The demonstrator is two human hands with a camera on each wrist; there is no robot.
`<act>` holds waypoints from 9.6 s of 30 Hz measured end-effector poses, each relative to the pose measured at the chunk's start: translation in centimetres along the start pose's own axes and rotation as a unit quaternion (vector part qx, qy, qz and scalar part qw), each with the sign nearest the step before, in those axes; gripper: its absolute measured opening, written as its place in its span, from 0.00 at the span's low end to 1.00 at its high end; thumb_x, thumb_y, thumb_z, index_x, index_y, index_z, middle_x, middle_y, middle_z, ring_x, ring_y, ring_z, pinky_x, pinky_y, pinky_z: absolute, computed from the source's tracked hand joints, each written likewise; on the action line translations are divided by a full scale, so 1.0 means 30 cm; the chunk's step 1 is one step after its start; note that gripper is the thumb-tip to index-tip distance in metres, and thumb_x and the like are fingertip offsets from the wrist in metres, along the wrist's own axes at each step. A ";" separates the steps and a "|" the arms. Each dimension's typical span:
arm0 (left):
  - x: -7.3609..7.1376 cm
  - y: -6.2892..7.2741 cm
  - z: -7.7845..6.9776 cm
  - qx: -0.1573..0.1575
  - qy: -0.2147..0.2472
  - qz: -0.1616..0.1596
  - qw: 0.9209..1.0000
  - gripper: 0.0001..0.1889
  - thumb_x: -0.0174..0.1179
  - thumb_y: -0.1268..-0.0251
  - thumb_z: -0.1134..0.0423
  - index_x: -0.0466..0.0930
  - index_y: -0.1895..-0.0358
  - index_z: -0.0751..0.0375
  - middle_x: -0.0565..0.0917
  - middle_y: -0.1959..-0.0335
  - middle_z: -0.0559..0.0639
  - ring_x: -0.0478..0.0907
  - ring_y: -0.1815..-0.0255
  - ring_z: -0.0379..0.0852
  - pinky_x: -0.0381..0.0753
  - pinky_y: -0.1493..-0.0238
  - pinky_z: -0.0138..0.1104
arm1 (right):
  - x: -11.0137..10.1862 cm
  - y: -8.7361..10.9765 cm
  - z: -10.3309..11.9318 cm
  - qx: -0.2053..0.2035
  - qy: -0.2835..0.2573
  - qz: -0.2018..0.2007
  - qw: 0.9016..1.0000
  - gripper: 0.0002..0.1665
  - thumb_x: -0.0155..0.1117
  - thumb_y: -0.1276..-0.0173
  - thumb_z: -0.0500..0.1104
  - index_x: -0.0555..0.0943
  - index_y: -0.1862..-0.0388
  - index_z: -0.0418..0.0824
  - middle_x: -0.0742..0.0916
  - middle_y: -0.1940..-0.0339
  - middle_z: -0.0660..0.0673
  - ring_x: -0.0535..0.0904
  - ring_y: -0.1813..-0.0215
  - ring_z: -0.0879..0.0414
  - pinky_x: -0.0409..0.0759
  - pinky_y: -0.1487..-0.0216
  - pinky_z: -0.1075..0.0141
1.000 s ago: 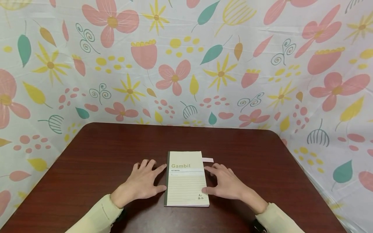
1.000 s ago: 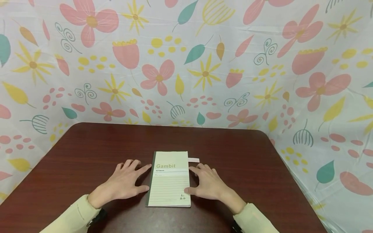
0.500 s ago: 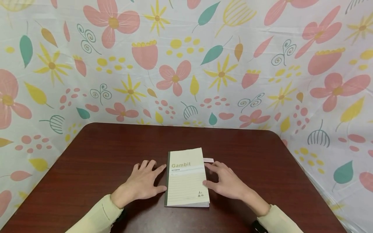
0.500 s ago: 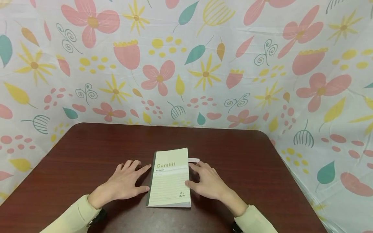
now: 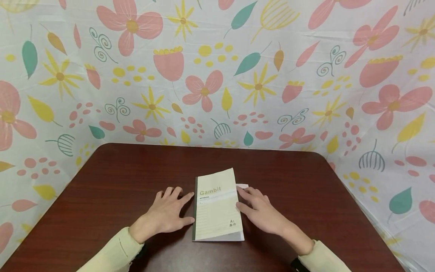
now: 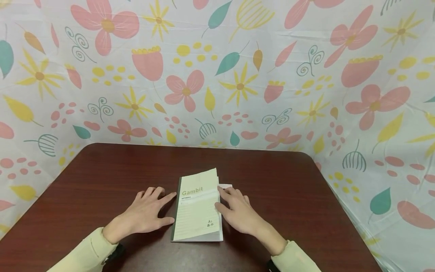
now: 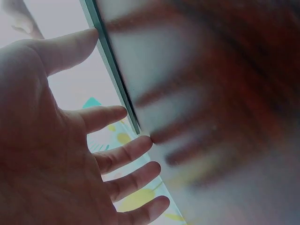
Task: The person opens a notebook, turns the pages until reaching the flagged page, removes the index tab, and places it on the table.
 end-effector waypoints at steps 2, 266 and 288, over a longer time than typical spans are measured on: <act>0.002 0.000 0.004 0.003 0.002 -0.001 1.000 0.39 0.68 0.33 0.38 0.73 0.23 0.52 0.72 0.35 0.60 0.65 0.33 0.62 0.65 0.40 0.63 | -0.002 -0.002 0.006 -0.002 -0.038 0.000 0.999 0.35 0.57 0.16 0.50 0.65 0.17 0.40 0.69 0.20 0.38 0.54 0.17 0.37 0.45 0.25 0.28; -0.066 0.095 0.316 -0.165 0.433 -0.092 0.881 0.25 0.65 0.34 0.79 0.80 0.33 0.70 0.80 0.40 0.67 0.88 0.61 0.51 0.88 0.69 0.44 | 0.013 -0.134 -0.016 -0.076 -0.102 0.025 0.992 0.40 0.80 0.34 0.47 0.76 0.26 0.37 0.88 0.57 0.46 0.76 0.65 0.53 0.74 0.66 0.66; -0.072 0.094 0.315 -0.159 0.433 -0.092 0.883 0.25 0.65 0.33 0.78 0.79 0.32 0.71 0.80 0.39 0.68 0.88 0.60 0.51 0.88 0.69 0.44 | 0.104 -0.203 0.162 -0.073 -0.251 0.031 0.965 0.35 0.76 0.32 0.37 0.76 0.27 0.36 0.91 0.65 0.46 0.84 0.62 0.55 0.77 0.61 0.67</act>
Point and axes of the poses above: each hand's wrist, its own y-axis away from the middle knuckle, its own x-axis out of the palm, z = x × y, the point moved 8 cm from there along -y, towards the middle knuckle
